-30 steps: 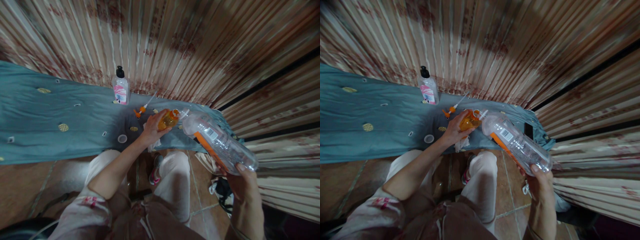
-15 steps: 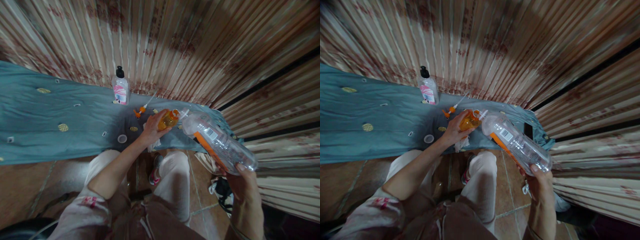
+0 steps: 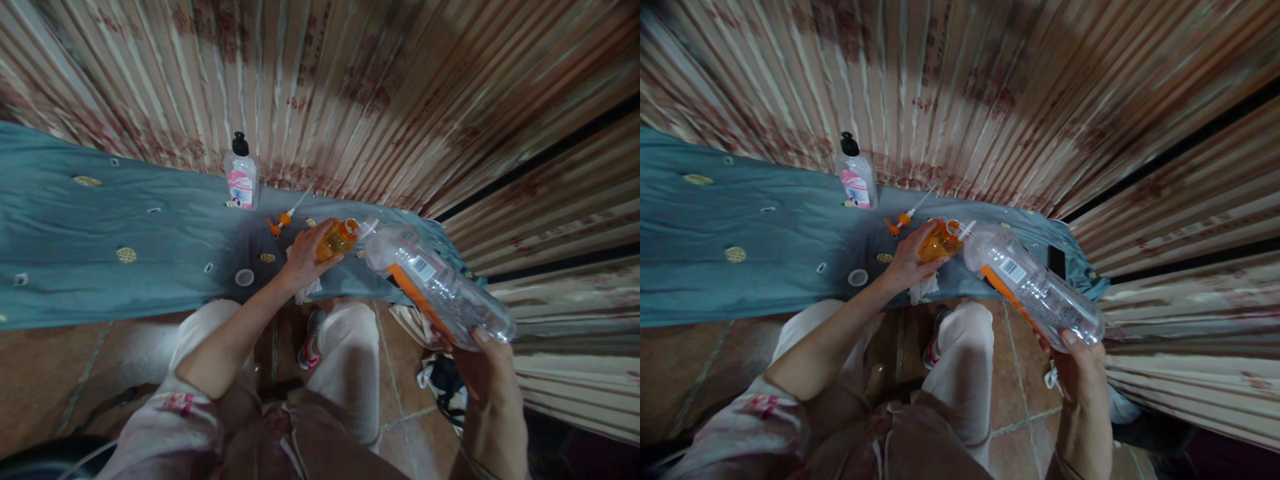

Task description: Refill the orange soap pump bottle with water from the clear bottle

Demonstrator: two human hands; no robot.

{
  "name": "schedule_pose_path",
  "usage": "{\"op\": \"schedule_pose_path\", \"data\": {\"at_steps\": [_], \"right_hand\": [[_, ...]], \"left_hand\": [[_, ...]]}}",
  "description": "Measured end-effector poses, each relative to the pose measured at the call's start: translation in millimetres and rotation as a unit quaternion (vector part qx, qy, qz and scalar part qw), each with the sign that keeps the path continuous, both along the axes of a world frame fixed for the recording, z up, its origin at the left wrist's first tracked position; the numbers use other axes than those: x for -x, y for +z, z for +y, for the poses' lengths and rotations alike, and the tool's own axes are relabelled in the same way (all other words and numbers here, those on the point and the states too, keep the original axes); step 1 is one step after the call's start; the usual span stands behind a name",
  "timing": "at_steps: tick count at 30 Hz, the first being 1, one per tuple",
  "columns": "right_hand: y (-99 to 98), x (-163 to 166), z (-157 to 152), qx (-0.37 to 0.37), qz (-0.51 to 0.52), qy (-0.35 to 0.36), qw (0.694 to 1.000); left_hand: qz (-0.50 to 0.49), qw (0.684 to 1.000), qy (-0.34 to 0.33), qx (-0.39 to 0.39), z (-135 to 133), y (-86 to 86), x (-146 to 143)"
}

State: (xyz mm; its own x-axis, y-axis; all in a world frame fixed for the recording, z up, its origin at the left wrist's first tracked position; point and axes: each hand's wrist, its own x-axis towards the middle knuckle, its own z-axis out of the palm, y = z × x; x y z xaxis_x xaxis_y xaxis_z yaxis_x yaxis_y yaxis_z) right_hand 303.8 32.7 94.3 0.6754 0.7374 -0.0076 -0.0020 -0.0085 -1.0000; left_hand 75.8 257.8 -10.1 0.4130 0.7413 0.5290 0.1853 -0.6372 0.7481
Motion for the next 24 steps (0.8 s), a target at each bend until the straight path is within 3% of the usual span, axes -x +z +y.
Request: {"op": "schedule_pose_path", "data": {"at_steps": [24], "right_hand": [[-0.4,2.3,-0.2,-0.011,0.004,-0.001,1.0]], "left_hand": [[0.003,1.0,-0.002,0.0,-0.3,-0.8,0.3]]}}
